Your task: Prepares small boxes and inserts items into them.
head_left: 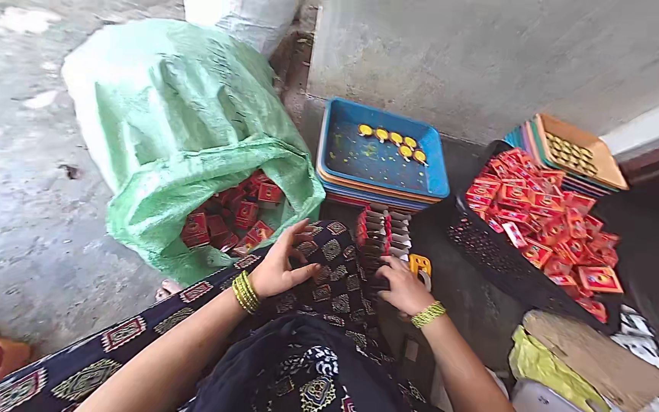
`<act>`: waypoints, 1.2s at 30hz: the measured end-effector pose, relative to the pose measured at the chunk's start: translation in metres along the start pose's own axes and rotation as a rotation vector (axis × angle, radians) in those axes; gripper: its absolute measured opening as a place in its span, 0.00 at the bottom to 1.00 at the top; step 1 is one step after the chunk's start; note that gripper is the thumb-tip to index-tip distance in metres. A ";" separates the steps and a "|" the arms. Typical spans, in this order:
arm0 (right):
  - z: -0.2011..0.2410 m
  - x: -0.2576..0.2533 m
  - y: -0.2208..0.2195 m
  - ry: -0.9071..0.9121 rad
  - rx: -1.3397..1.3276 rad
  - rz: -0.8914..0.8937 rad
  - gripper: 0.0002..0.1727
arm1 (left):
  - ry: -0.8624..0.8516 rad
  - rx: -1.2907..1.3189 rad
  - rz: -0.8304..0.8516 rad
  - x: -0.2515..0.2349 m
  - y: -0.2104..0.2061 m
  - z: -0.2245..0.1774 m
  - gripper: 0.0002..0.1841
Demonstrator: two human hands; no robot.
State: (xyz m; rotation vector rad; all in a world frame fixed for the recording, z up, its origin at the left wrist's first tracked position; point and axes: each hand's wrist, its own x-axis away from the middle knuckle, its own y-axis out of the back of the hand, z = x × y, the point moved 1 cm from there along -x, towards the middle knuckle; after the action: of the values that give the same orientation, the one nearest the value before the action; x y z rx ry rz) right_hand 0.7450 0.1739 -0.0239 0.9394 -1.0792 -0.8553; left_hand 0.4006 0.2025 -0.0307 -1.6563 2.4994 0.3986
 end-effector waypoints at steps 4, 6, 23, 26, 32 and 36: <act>0.046 -0.027 0.062 0.173 -0.056 -0.269 0.15 | 0.091 -0.133 -0.189 -0.020 0.061 -0.031 0.33; 0.079 -0.061 0.081 0.327 -0.092 -0.378 0.13 | 0.207 -0.181 -0.311 -0.023 0.104 -0.031 0.26; 0.312 -0.362 -0.076 0.426 0.510 0.344 0.37 | 0.950 -0.313 -0.267 -0.001 0.217 0.068 0.22; 0.306 -0.374 -0.104 0.541 0.618 0.236 0.32 | 0.967 -0.329 -0.228 -0.004 0.216 0.072 0.24; 0.305 -0.388 -0.101 0.615 0.597 0.185 0.25 | 1.055 -0.361 -0.223 -0.004 0.209 0.076 0.37; 0.301 -0.381 -0.058 0.308 0.134 0.458 0.26 | 1.083 -0.342 -0.273 0.002 0.208 0.089 0.44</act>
State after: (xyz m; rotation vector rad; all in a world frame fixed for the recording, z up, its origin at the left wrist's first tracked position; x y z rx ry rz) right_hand 0.3532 0.4403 -0.1447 0.8531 -1.0332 -0.2542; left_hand 0.2045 0.3026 -0.0844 -2.8979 2.8391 -0.1999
